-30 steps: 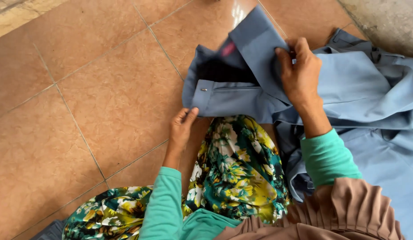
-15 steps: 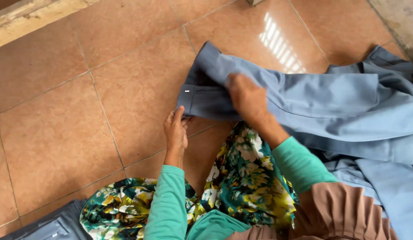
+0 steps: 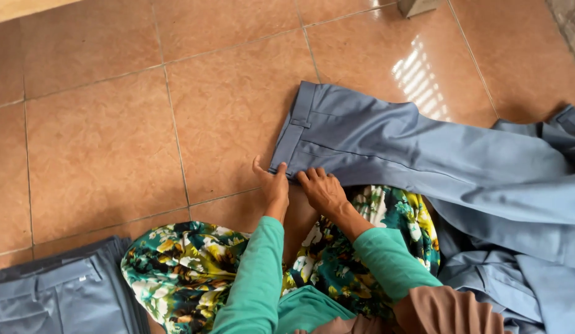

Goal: The person sits on the floor and folds multiple pairs of grey trousers by hand. They lay each pair flat, fold the legs together, and then fold the garment into a compact rectangle before stacking it with the others.

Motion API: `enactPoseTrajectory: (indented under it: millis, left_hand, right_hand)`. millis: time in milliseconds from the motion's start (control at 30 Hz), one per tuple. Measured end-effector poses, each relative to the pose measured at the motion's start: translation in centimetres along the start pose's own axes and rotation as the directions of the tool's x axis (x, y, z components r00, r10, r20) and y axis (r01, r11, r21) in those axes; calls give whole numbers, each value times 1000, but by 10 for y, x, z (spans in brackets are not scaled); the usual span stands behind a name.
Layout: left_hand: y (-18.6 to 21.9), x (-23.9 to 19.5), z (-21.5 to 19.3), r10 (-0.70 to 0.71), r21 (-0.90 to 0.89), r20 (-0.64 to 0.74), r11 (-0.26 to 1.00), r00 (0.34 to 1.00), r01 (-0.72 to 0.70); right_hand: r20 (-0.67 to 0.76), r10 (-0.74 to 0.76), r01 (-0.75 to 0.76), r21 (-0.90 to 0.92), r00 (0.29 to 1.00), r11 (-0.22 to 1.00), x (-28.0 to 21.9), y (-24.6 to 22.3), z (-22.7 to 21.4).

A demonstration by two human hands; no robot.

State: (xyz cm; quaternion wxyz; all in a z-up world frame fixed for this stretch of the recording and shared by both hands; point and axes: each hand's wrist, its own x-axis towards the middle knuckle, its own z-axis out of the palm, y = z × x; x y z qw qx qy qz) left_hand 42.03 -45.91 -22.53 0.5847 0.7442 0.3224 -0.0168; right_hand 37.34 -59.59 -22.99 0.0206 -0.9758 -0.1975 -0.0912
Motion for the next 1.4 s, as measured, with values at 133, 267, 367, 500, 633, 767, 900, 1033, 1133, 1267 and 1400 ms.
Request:
enactPoseTrajectory:
  millis: [133,267,367,500,633,767,900,1033,1133,1267,1400]
  left_hand:
    - [2,32,-20,10,89,-109,996,994,0]
    - [-24,91,-64,128,176,-236,981,963,-88]
    - [-59,141,-113,132,178,-357,981,925,-72]
    - [-97,194,-187,115,88,-507,993,854,-81]
    - [-90,175,-222,-75,-228,-597,971,799,-79]
    - [-87,131,-219,-390,-679,-465,733,794,-38]
    - [-94,91,-170,-502,-670,143,585,853,457]
    - [33,10,-162,-413,-540,392,620,822,569]
    - [-1,43,-143,-470,-519,274,662,839,541]
    - [-29,93,-164,-547,-658,166,558,820,506]
    - [-41,140,-215,-568,-786,-35,524,822,329]
  right_hand:
    - [-39,-122,120,-63,992,991,-1,0,5]
    - [-79,-174,168,-79,982,983,7,-11,-21]
    - [-69,-192,188,-68,979,980,10,-19,-15]
    - [86,-180,181,2,980,984,12,-42,-5]
    - [222,-199,184,87,955,979,24,-70,1]
    - [354,-98,12,238,930,971,47,-86,22]
    - [409,-24,-132,350,912,927,66,-95,22]
    - [430,-35,-113,314,902,943,68,-104,16]
    - [450,-37,-112,300,892,947,67,-105,6]
    - [431,-70,-7,175,899,985,63,-99,3]
    - [425,-78,30,118,902,993,60,-92,-1]
